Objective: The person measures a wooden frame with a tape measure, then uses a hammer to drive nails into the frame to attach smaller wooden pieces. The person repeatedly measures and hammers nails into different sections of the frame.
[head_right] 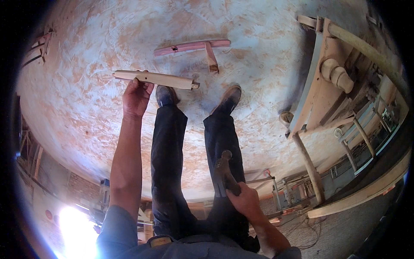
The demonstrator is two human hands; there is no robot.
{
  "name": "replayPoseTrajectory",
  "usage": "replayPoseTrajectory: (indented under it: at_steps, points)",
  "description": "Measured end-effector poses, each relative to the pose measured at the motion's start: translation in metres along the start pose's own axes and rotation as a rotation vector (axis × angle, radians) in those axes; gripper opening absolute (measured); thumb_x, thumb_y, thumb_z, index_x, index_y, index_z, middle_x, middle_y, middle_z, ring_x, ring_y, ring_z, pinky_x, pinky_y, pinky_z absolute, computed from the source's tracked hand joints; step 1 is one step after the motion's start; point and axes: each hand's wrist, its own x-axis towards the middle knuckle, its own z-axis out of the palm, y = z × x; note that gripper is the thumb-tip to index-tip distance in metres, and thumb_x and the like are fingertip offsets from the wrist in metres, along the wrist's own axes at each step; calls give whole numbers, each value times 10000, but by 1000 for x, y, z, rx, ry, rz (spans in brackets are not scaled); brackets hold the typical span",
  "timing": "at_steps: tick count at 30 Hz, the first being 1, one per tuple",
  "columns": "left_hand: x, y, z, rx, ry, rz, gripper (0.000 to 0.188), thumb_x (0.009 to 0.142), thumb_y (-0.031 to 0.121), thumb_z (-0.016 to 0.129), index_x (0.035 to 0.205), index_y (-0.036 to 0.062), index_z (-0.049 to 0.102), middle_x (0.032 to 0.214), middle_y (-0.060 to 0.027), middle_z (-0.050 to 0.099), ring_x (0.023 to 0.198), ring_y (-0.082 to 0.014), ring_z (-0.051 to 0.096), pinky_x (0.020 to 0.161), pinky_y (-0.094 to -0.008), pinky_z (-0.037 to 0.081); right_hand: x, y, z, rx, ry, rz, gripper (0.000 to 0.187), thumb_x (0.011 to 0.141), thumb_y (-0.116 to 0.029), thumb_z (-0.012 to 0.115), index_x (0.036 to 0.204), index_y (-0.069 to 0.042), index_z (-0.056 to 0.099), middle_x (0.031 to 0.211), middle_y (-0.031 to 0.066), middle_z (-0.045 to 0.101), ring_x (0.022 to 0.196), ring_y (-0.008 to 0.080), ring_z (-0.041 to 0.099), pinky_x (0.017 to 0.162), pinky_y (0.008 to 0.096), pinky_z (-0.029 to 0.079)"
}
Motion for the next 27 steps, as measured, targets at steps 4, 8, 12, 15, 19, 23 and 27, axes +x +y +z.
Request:
replayPoseTrajectory:
  at_steps: [4, 8, 12, 15, 19, 23, 27]
  points:
    - [6, -22, -8, -153, 6, -64, 307, 916, 146, 559, 1178, -11, 528, 1188, -161, 592, 1071, -269, 583, 945, -427, 491, -1, -1, -1, 5, 1, 4, 381, 761, -344, 722, 944, -20, 640, 820, 189, 682, 819, 348, 671, 721, 425, 527]
    - [7, -47, 7, -195, 145, -128, 274, 932, 141, 532, 1149, -26, 527, 1144, -170, 603, 1006, -261, 595, 895, -395, 503, -2, -1, -1, -2, -6, 13, 402, 762, -366, 716, 956, -22, 640, 835, 195, 682, 837, 357, 667, 736, 433, 525]
    - [17, -67, 17, -136, 166, -182, 276, 941, 159, 519, 1132, -41, 528, 1067, -152, 622, 908, -220, 610, 811, -337, 512, 2, 4, -2, -64, -48, 39, 446, 763, -406, 698, 994, -29, 638, 871, 212, 678, 873, 377, 657, 768, 449, 517]
    - [26, -80, 16, -155, 132, -252, 254, 943, 147, 509, 1125, -29, 534, 1018, -129, 627, 857, -195, 605, 790, -316, 510, 1, -7, -7, -121, -62, 117, 467, 763, -420, 687, 1019, -32, 635, 888, 220, 675, 893, 387, 651, 793, 456, 511]
    - [40, -92, 8, -191, -12, -301, 264, 940, 127, 523, 1167, -6, 520, 1033, -126, 622, 909, -205, 618, 825, -321, 525, 2, 0, -5, -129, -66, 133, 461, 755, -405, 698, 1021, -33, 635, 883, 221, 675, 891, 383, 653, 793, 453, 514]
    - [51, -98, 9, -159, 3, -303, 236, 955, 157, 490, 1110, -16, 537, 988, -111, 625, 848, -188, 623, 747, -286, 531, 3, -9, -9, -109, -68, 162, 441, 754, -385, 702, 1016, -36, 638, 881, 219, 675, 886, 379, 655, 788, 449, 516]
    - [62, -103, 0, -143, -5, -315, 213, 952, 158, 491, 1057, -16, 554, 953, -107, 624, 809, -185, 619, 720, -289, 529, 4, -18, -15, -122, -78, 180, 402, 759, -368, 696, 979, -36, 648, 890, 222, 672, 895, 371, 654, 793, 446, 511]
